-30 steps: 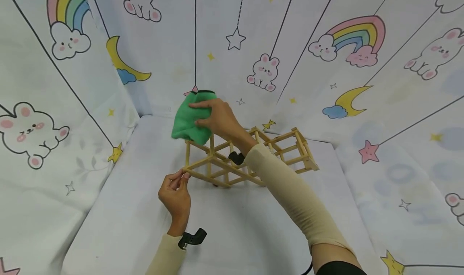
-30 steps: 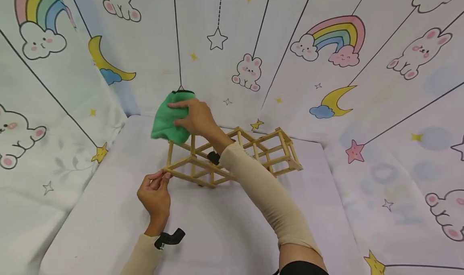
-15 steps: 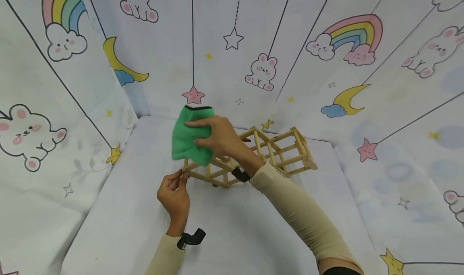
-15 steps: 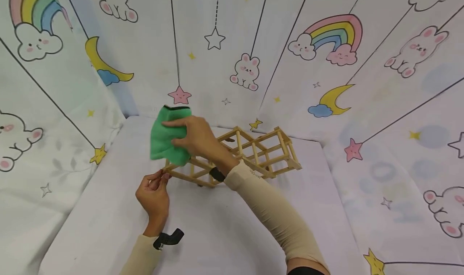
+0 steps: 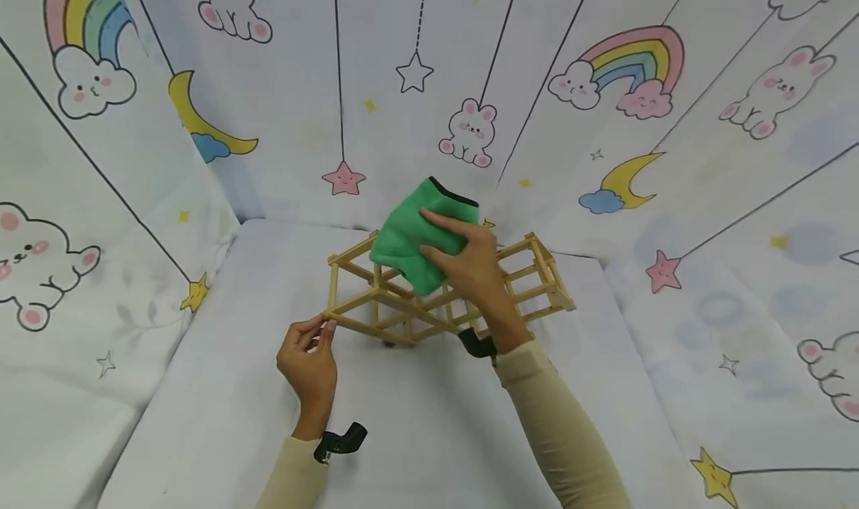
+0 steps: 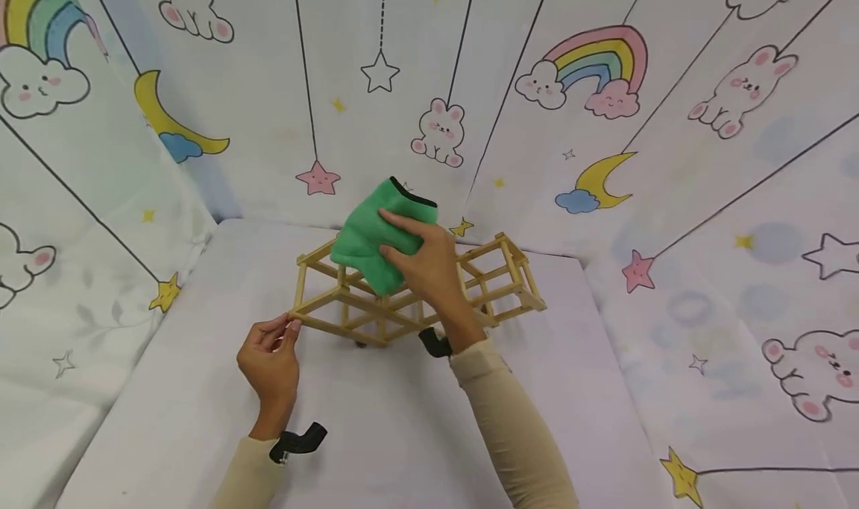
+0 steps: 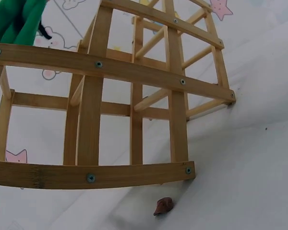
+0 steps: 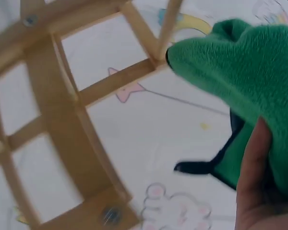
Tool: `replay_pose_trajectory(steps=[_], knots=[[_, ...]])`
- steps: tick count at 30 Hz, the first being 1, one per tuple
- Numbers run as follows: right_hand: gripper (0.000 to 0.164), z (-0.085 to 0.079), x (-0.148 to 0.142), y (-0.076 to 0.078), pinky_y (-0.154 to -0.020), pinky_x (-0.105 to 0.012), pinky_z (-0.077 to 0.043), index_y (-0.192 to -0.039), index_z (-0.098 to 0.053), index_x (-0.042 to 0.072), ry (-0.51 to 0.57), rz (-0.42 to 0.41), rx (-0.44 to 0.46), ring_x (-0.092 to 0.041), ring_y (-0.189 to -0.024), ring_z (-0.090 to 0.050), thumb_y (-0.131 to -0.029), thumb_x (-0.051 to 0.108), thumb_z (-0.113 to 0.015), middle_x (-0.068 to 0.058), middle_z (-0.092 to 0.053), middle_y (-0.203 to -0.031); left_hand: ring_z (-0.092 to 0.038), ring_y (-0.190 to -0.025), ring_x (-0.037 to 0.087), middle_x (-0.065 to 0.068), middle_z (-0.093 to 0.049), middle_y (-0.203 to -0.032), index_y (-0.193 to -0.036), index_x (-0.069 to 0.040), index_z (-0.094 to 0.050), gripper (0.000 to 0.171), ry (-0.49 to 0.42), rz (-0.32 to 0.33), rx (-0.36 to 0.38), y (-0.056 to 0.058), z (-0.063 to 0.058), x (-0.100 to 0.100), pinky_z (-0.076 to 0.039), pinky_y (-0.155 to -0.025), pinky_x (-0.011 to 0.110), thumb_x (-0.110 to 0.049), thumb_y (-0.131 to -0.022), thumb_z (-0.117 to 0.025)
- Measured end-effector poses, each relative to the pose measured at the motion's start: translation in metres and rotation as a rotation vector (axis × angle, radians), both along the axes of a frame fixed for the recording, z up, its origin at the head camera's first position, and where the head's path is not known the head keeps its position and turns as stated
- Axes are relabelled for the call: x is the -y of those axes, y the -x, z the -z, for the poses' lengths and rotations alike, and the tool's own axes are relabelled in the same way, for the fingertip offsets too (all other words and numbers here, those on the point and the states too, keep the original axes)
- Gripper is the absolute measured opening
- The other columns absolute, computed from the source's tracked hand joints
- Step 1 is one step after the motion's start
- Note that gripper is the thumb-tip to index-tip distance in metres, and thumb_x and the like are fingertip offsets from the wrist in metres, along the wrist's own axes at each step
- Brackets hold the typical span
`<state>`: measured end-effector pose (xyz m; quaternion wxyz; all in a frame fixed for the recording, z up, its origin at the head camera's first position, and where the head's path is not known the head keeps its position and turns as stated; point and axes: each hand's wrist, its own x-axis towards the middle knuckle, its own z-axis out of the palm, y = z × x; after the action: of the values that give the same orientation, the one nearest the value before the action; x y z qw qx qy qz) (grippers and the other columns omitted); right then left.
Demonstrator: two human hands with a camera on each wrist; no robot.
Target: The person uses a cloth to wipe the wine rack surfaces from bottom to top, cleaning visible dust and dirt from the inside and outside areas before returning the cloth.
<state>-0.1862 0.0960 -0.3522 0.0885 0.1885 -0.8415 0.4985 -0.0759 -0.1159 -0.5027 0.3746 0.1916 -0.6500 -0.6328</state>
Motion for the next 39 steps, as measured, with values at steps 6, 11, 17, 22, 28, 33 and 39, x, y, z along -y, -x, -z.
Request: replay_pose_trajectory(steps=[6,11,17,22,28,33,39], knots=[[0.057,0.03,-0.055,-0.052,-0.107,-0.042,-0.055,-0.14,-0.073,0.026,0.22,-0.04,0.163,-0.027,-0.14,-0.057,-0.087,0.01,-0.089,-0.003,-0.06,-0.154,-0.07,-0.085,0.002,0.027,-0.079,-0.101,-0.107,0.012,-0.074,0.022,0.095,0.013,0.02,0.009,-0.001,0.013,-0.048,-0.071,0.013,0.006,-0.088,-0.083],[0.059,0.079,-0.07,-0.092,-0.104,-0.031,-0.057,-0.141,-0.071,0.018,0.35,0.069,0.147,-0.029,-0.139,-0.058,-0.087,0.0,-0.087,-0.008,-0.059,-0.153,-0.068,-0.085,-0.002,0.027,-0.079,-0.1,-0.108,0.011,-0.073,0.024,0.16,0.009,0.027,0.011,-0.002,0.023,-0.047,-0.07,0.009,0.007,-0.087,-0.084],[0.061,0.136,-0.078,-0.13,-0.104,-0.028,-0.057,-0.143,-0.069,0.019,0.463,0.222,0.229,-0.025,-0.139,-0.059,-0.088,0.0,-0.086,-0.008,-0.057,-0.153,-0.07,-0.087,0.0,0.019,-0.082,-0.1,-0.109,0.005,-0.075,0.024,0.21,0.046,0.031,0.018,0.016,0.034,-0.048,-0.071,0.009,0.002,-0.088,-0.085],[0.061,0.195,-0.084,-0.146,-0.119,-0.038,-0.044,-0.144,-0.068,0.033,0.415,0.417,0.394,-0.026,-0.151,-0.046,-0.089,0.014,-0.088,-0.003,-0.051,-0.161,-0.068,-0.091,-0.008,0.014,-0.082,-0.103,-0.112,0.001,-0.076,0.025,0.244,0.077,0.067,0.026,0.03,0.042,-0.048,-0.072,0.009,-0.008,-0.09,-0.086],[0.061,0.23,-0.101,-0.159,-0.125,-0.061,-0.032,-0.149,-0.062,0.036,0.213,0.53,0.533,-0.036,-0.158,-0.035,-0.094,0.026,-0.084,-0.013,-0.043,-0.168,-0.062,-0.103,-0.001,0.014,-0.08,-0.112,-0.118,-0.001,-0.076,0.029,0.343,0.095,0.123,0.026,0.027,0.037,-0.047,-0.078,0.009,-0.009,-0.092,-0.084],[0.071,0.222,-0.134,-0.165,-0.075,-0.045,-0.062,-0.162,-0.045,0.035,-0.165,0.39,0.585,-0.033,-0.091,-0.077,-0.099,0.044,-0.076,-0.026,-0.074,-0.126,-0.054,-0.113,0.014,0.015,-0.076,-0.121,-0.125,-0.004,-0.075,0.033,0.417,0.114,0.133,0.023,0.02,0.026,-0.041,-0.09,0.021,-0.01,-0.094,-0.083],[0.065,0.188,-0.171,-0.162,-0.044,-0.031,-0.049,-0.159,-0.052,0.024,-0.292,0.387,0.561,-0.017,-0.047,-0.06,-0.1,0.037,-0.076,-0.01,-0.07,-0.073,-0.051,-0.113,0.027,0.019,-0.074,-0.119,-0.13,-0.01,-0.076,0.039,0.483,0.175,0.044,0.027,0.001,0.01,-0.036,-0.094,0.04,-0.013,-0.092,-0.085]])
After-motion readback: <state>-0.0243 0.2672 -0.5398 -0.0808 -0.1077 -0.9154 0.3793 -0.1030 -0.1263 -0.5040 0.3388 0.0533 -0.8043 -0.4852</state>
